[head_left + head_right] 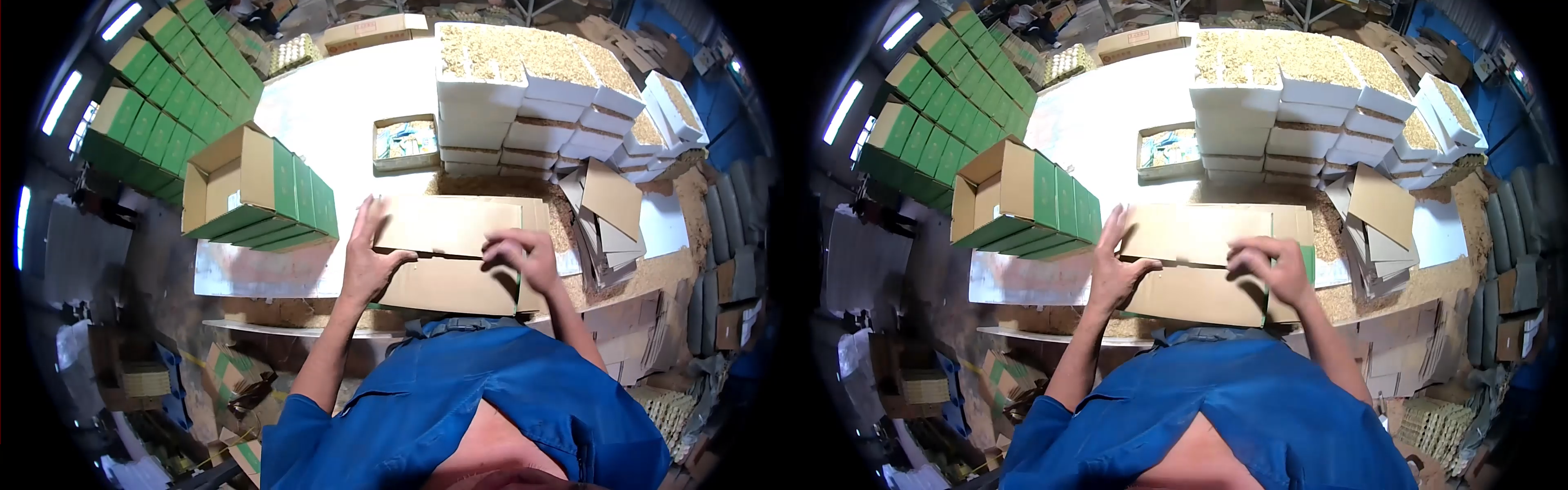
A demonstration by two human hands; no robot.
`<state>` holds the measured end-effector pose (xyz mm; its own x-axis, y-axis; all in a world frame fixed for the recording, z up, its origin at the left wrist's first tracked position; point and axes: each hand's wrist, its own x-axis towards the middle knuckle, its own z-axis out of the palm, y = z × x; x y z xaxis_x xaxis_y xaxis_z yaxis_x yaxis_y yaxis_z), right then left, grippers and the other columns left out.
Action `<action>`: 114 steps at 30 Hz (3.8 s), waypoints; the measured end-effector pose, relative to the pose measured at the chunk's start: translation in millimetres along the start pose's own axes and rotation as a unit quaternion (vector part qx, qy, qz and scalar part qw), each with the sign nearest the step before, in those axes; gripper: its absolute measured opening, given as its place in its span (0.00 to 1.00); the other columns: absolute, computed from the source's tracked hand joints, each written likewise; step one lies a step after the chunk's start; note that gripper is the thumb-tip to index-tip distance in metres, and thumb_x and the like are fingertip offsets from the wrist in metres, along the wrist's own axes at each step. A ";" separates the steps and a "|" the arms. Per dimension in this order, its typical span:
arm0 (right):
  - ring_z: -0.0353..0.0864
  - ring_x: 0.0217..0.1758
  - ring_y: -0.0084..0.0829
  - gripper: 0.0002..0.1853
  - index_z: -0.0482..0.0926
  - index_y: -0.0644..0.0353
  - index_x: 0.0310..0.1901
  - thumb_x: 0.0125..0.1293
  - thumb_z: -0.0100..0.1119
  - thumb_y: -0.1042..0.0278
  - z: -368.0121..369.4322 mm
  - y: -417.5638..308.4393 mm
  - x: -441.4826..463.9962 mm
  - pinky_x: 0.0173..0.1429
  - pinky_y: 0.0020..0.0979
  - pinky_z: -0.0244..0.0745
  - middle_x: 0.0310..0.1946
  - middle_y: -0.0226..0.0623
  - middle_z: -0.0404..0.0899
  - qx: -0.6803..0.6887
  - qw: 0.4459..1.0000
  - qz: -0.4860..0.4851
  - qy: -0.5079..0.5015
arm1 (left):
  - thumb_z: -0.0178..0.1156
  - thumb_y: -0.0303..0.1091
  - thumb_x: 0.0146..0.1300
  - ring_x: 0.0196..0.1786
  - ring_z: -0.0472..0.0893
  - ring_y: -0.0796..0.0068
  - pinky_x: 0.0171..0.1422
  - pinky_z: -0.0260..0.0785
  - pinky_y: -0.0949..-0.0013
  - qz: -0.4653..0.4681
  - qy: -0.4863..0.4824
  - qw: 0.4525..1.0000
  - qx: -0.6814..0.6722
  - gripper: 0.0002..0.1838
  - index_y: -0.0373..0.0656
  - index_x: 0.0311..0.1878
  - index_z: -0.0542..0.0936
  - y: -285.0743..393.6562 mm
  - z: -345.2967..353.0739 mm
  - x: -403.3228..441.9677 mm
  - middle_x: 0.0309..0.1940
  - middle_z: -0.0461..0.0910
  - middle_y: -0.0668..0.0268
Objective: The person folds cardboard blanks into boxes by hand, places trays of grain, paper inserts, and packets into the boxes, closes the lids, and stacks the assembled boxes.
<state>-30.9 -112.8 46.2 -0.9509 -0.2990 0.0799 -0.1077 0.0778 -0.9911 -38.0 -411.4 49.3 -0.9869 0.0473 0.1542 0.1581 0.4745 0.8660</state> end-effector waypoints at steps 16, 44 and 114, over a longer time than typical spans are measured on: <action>0.54 0.79 0.49 0.53 0.55 0.70 0.74 0.48 0.76 0.64 12.0 63.7 -73.0 0.78 0.40 0.56 0.75 0.55 0.57 -0.201 0.976 0.068 0.040 | 0.78 0.39 0.49 0.68 0.73 0.54 0.64 0.75 0.57 0.024 -0.026 0.999 0.007 0.28 0.45 0.55 0.84 -19.0 -7.6 16.2 0.75 0.59 0.50; 0.85 0.38 0.50 0.24 0.88 0.59 0.34 0.65 0.60 0.43 -30.9 -49.5 61.5 0.46 0.45 0.79 0.29 0.49 0.85 -0.412 0.894 -0.036 0.171 | 0.46 0.47 0.77 0.43 0.78 0.80 0.49 0.73 0.69 -0.184 -0.075 0.969 -0.147 0.24 0.31 0.50 0.79 -103.5 19.3 23.9 0.41 0.83 0.61; 0.77 0.46 0.25 0.29 0.74 0.64 0.58 0.67 0.55 0.47 -58.1 -36.1 82.3 0.49 0.27 0.70 0.52 0.39 0.79 0.050 0.978 0.204 0.017 | 0.33 0.61 0.78 0.66 0.71 0.67 0.72 0.62 0.66 -0.188 -0.099 0.921 -0.327 0.39 0.32 0.72 0.63 -80.9 9.6 -1.5 0.65 0.71 0.53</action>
<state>-122.1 -84.9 94.7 -0.9183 -0.2301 -0.3221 0.3096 0.0895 -0.9466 -49.6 -441.4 -25.5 -0.9519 0.1783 -0.2493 -0.2749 -0.1370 0.9517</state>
